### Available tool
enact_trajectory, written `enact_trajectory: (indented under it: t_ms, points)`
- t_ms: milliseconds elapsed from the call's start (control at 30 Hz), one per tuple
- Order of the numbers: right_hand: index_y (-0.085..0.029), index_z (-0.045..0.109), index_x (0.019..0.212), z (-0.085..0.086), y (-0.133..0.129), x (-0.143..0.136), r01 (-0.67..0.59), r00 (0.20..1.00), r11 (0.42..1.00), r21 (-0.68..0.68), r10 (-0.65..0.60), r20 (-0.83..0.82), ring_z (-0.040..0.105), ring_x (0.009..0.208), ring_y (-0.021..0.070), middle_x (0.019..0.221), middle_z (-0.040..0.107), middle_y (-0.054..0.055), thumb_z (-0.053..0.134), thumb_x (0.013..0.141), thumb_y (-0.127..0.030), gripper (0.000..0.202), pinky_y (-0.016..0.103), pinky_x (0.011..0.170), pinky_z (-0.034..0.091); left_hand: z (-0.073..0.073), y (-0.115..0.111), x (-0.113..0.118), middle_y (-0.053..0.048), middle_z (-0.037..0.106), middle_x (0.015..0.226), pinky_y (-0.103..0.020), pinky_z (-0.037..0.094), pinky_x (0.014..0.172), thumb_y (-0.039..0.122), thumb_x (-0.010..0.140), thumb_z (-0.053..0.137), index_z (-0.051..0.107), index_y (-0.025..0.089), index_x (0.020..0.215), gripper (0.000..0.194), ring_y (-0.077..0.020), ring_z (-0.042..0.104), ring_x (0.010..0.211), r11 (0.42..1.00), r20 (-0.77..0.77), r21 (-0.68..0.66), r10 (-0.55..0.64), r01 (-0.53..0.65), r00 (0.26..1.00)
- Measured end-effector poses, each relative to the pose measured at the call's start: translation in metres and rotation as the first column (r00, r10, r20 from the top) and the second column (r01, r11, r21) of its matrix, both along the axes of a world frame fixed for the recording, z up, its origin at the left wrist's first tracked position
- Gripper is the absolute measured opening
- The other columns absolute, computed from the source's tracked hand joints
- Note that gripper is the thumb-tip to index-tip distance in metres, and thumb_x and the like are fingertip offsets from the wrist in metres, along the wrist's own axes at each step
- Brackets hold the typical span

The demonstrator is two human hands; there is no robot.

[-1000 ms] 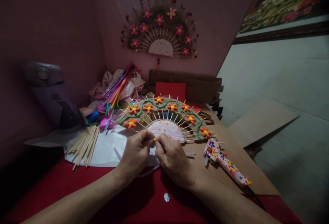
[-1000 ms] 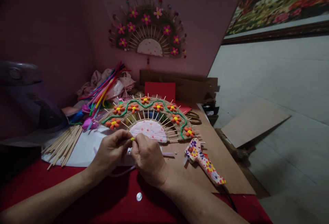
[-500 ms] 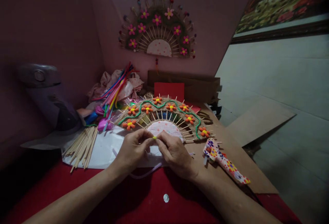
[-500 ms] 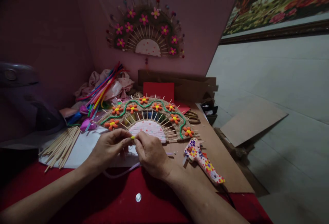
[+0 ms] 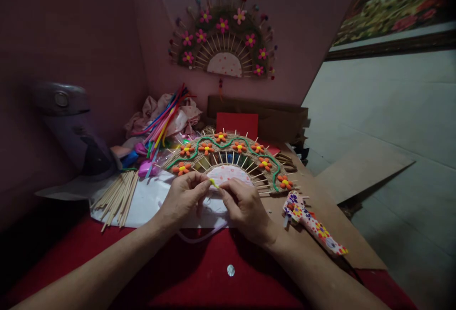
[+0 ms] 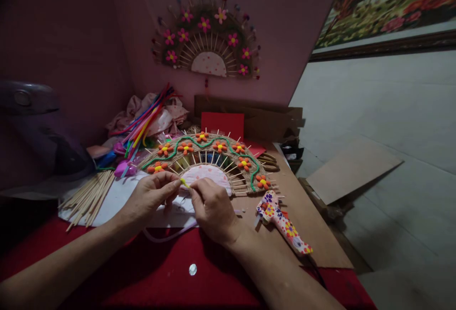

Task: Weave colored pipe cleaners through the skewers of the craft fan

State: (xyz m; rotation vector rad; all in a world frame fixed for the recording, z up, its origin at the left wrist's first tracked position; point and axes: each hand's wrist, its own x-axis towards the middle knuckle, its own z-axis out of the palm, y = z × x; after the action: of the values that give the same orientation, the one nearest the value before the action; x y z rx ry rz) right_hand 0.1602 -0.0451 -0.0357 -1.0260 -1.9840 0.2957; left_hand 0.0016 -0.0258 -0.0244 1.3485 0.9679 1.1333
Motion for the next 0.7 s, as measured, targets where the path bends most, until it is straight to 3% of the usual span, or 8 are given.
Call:
enact_trajectory:
  t_ms: [133, 233, 300, 400, 533, 600, 700]
  points:
    - [-0.016, 0.056, 0.086, -0.002, -0.003, 0.000, -0.058, 0.974, 0.994, 0.087, 0.037, 0.222, 0.053, 0.075, 0.0173, 0.079, 0.059, 0.007, 0.039, 0.088, -0.014, 0.017, 0.028, 0.068, 0.040, -0.005, 0.001, 0.000, 0.006, 0.046, 0.048, -0.018, 0.031, 0.031, 0.037, 0.072, 0.060, 0.052, 0.016, 0.070, 0.023, -0.0071, 0.040, 0.035, 0.998, -0.087, 0.038, 0.061, -0.058, 0.994]
    - [-0.015, 0.056, 0.083, -0.003, -0.004, 0.001, -0.085, 0.927, 0.986, 0.141, 0.026, 0.374, 0.051, 0.072, 0.0183, 0.076, 0.057, 0.008, 0.039, 0.085, -0.010, 0.018, 0.029, 0.064, 0.039, -0.007, 0.001, 0.000, 0.003, 0.052, 0.054, -0.018, 0.034, 0.040, 0.030, 0.073, 0.059, 0.055, 0.015, 0.068, 0.016, -0.0084, 0.045, 0.045, 0.981, -0.222, 0.171, 0.124, -0.087, 0.967]
    - [-0.015, 0.056, 0.082, -0.002, -0.004, 0.003, -0.112, 0.916, 0.977, 0.179, 0.031, 0.399, 0.051, 0.071, 0.0183, 0.075, 0.057, 0.008, 0.039, 0.083, -0.009, 0.018, 0.029, 0.063, 0.039, -0.007, 0.001, 0.000, 0.001, 0.056, 0.058, -0.020, 0.038, 0.048, 0.025, 0.071, 0.059, 0.058, 0.014, 0.065, 0.012, -0.0102, 0.049, 0.054, 0.965, -0.316, 0.260, 0.121, -0.037, 0.941]
    - [-0.017, 0.057, 0.078, 0.000, -0.002, 0.006, -0.116, 0.966, 0.981, 0.158, 0.074, 0.246, 0.051, 0.068, 0.0162, 0.072, 0.057, 0.005, 0.043, 0.082, -0.011, 0.015, 0.027, 0.063, 0.039, -0.005, -0.001, -0.001, 0.001, 0.056, 0.057, -0.020, 0.038, 0.049, 0.023, 0.069, 0.060, 0.060, 0.014, 0.064, 0.010, -0.0100, 0.048, 0.053, 0.969, -0.373, 0.216, -0.035, 0.123, 0.927]
    - [-0.018, 0.058, 0.071, 0.002, 0.003, 0.007, -0.038, 0.984, 0.996, -0.082, 0.022, -0.178, 0.051, 0.062, 0.0122, 0.066, 0.057, 0.000, 0.053, 0.079, -0.015, 0.009, 0.024, 0.060, 0.040, -0.002, -0.005, -0.003, 0.007, 0.044, 0.046, -0.017, 0.025, 0.033, 0.033, 0.070, 0.064, 0.055, 0.015, 0.071, 0.020, -0.0046, 0.033, 0.033, 0.957, -0.129, -0.102, -0.282, 0.271, 0.951]
    - [-0.017, 0.059, 0.068, 0.001, 0.006, 0.004, -0.059, 0.954, 0.978, -0.200, -0.004, -0.299, 0.049, 0.059, 0.0112, 0.063, 0.056, -0.001, 0.056, 0.078, -0.018, 0.010, 0.023, 0.057, 0.039, -0.002, -0.006, -0.002, 0.008, 0.044, 0.045, -0.016, 0.025, 0.031, 0.036, 0.069, 0.066, 0.053, 0.015, 0.072, 0.025, -0.0040, 0.032, 0.031, 0.937, 0.026, -0.183, -0.298, 0.297, 0.954]
    - [-0.017, 0.058, 0.066, -0.004, 0.007, -0.001, -0.128, 0.922, 0.947, -0.294, 0.004, -0.388, 0.046, 0.058, 0.0102, 0.061, 0.053, -0.002, 0.056, 0.079, -0.024, 0.015, 0.022, 0.055, 0.038, -0.005, -0.007, 0.002, 0.007, 0.044, 0.045, -0.016, 0.028, 0.032, 0.037, 0.068, 0.068, 0.050, 0.015, 0.070, 0.029, -0.0033, 0.033, 0.033, 0.943, 0.171, -0.176, -0.252, 0.281, 0.953]
